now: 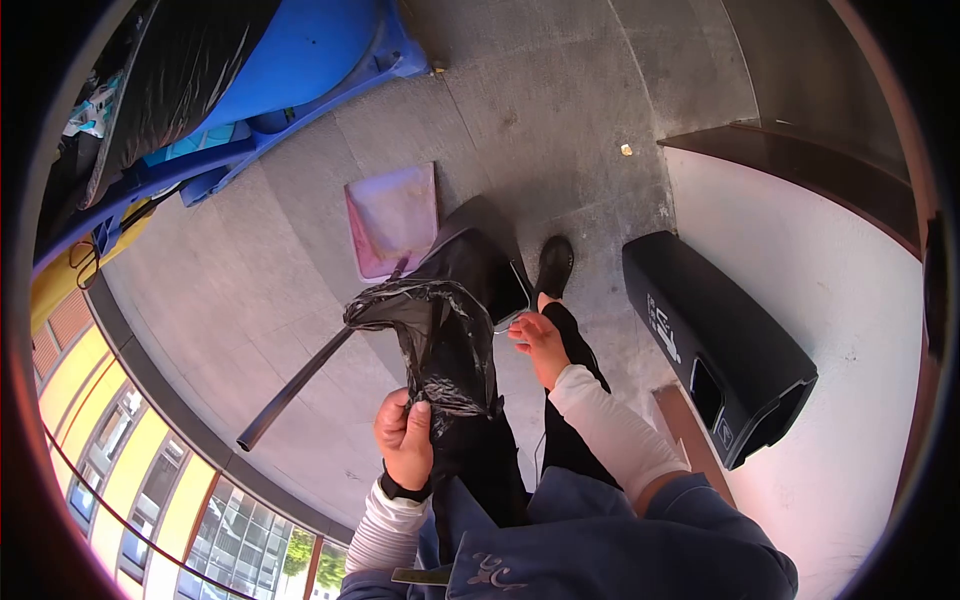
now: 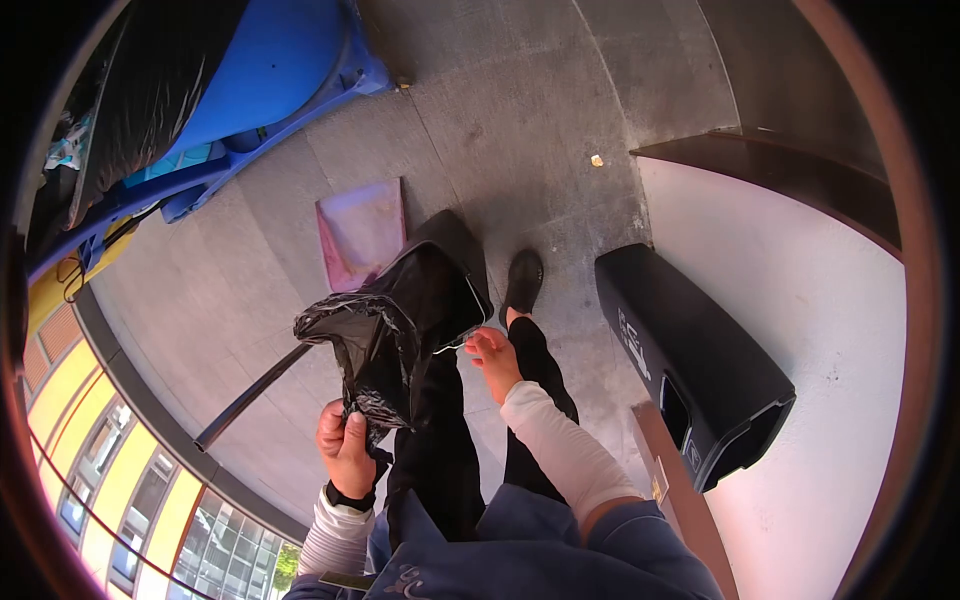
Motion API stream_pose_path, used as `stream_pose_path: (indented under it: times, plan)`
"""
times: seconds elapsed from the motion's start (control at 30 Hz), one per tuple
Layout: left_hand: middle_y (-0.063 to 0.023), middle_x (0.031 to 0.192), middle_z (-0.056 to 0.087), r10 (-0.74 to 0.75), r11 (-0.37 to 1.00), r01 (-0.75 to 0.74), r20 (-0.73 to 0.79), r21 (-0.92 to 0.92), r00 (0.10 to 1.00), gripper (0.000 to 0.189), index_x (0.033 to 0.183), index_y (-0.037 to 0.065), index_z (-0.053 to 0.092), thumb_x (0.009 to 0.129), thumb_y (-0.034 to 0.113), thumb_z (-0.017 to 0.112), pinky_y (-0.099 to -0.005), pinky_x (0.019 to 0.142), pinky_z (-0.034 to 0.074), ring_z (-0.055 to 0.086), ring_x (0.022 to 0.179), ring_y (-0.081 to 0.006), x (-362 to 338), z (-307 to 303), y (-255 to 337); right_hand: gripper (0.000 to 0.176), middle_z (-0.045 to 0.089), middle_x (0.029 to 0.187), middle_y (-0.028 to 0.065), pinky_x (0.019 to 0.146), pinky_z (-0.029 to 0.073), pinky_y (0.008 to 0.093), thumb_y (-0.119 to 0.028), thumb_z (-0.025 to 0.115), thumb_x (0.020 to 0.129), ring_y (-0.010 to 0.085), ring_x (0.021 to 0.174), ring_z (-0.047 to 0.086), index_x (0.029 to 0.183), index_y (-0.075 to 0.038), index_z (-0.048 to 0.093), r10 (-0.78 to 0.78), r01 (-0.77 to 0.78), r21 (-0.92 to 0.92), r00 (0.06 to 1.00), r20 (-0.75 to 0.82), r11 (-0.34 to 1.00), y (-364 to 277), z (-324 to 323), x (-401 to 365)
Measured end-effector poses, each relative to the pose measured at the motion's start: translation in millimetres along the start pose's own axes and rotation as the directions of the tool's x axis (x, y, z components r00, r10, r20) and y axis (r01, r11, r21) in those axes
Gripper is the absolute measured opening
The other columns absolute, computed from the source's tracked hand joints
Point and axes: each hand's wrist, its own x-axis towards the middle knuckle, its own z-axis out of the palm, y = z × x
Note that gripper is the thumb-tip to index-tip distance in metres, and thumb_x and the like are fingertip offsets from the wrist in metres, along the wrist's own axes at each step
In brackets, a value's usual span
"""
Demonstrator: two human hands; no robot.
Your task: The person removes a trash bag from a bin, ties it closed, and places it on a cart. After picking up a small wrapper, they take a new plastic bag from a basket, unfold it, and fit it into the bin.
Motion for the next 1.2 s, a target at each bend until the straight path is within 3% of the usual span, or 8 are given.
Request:
stream_pose_path:
  times: [0.13,0.3,0.53,0.57,0.7,0.87,1.0,1.2]
  plan:
    - [-0.0045,0.071,0.058,0.082,0.916,-0.167,0.237,0.365,0.968,0.008,0.089,0.001,0.057,0.082,0.002,0.061,-0.0243,0.057,0.042,0.054,0.062,-0.0117,-44,-12,20,0.029,0.06,0.101,0.0055,0.076,0.045,0.0291,-0.027,0.049,0.094,0.0156,0.093,0.058,0.111,-0.004,0.052,-0.099,0.104,-0.069,0.993,0.065,0.992,-2,-16,-35]
    - [-0.0153,0.075,0.061,0.2,0.839,-0.408,0.495,0.359,0.846,0.014,0.088,0.0,0.059,0.077,0.004,0.066,-0.0328,0.058,0.048,0.061,0.065,-0.0298,-77,3,47,0.043,0.053,0.12,0.007,0.097,0.037,0.0308,-0.033,0.041,0.096,0.0176,0.111,0.05,0.125,0.0,0.043,-0.042,-0.092,0.428,0.955,0.293,0.899,-58,-9,-132]
    - [-0.0155,0.08,0.063,0.28,0.737,-0.588,0.641,0.333,0.715,0.018,0.09,-0.001,0.06,0.081,0.015,0.062,-0.0349,0.064,0.049,0.062,0.072,-0.0319,-109,-5,62,0.058,0.044,0.128,0.0145,0.101,0.034,0.0326,-0.038,0.045,0.094,0.0198,0.118,0.044,0.13,0.006,0.034,-0.439,0.415,0.144,0.865,0.243,0.898,-80,15,-267]
    - [-0.0157,0.08,0.063,0.265,0.737,-0.585,0.651,0.338,0.711,0.02,0.092,0.0,0.06,0.082,0.018,0.062,-0.0356,0.064,0.049,0.062,0.074,-0.0317,-114,-10,66,0.046,0.051,0.12,0.0133,0.094,0.039,0.0295,-0.026,0.049,0.093,0.0168,0.109,0.049,0.126,0.005,0.039,-0.424,0.434,-0.078,0.898,0.117,0.897,-78,22,-280]
    - [-0.0145,0.076,0.062,0.148,0.855,-0.394,0.569,0.338,0.809,0.019,0.088,0.001,0.061,0.085,0.02,0.06,-0.0325,0.061,0.047,0.061,0.068,-0.028,-135,-35,84,0.02,0.059,0.096,0.0088,0.076,0.047,0.0259,-0.012,0.047,0.093,0.013,0.085,0.056,0.108,0.001,0.05,-0.388,0.389,0.033,0.921,-0.044,0.921,-62,35,-293]
    - [0.0037,0.068,0.054,0.12,0.988,-0.128,0.088,0.09,0.989,0.016,0.084,-0.001,0.061,0.09,0.014,0.057,-0.0203,0.058,0.04,0.046,0.064,-0.0036,-167,-79,56,0.012,0.058,0.096,0.0086,0.077,0.048,0.0325,-0.012,0.041,0.095,0.0176,0.086,0.057,0.101,-0.004,0.047,-0.485,0.452,0.258,0.871,0.079,0.854,-59,58,-344]
    - [0.0022,0.077,0.057,0.007,0.968,-0.037,-0.119,-0.248,0.993,0.014,0.092,0.002,0.061,0.09,0.016,0.058,-0.0199,0.062,0.041,0.049,0.067,-0.0056,-204,-107,49,0.013,0.058,0.099,0.0091,0.077,0.048,0.0366,-0.016,0.04,0.096,0.0204,0.089,0.058,0.102,-0.006,0.046,-0.496,0.418,0.338,0.848,0.186,0.843,-29,56,-376]
    - [-0.0144,0.094,0.06,-0.063,0.543,0.079,0.054,-0.836,0.997,0.02,0.096,-0.002,0.05,0.096,0.016,0.04,-0.0407,0.087,0.048,0.06,0.088,-0.0252,-209,-159,62,0.014,0.057,0.096,0.0095,0.079,0.048,0.0355,-0.017,0.039,0.096,0.0201,0.088,0.058,0.098,-0.004,0.046,-0.53,0.423,0.431,0.831,0.167,0.798,-6,52,-389]
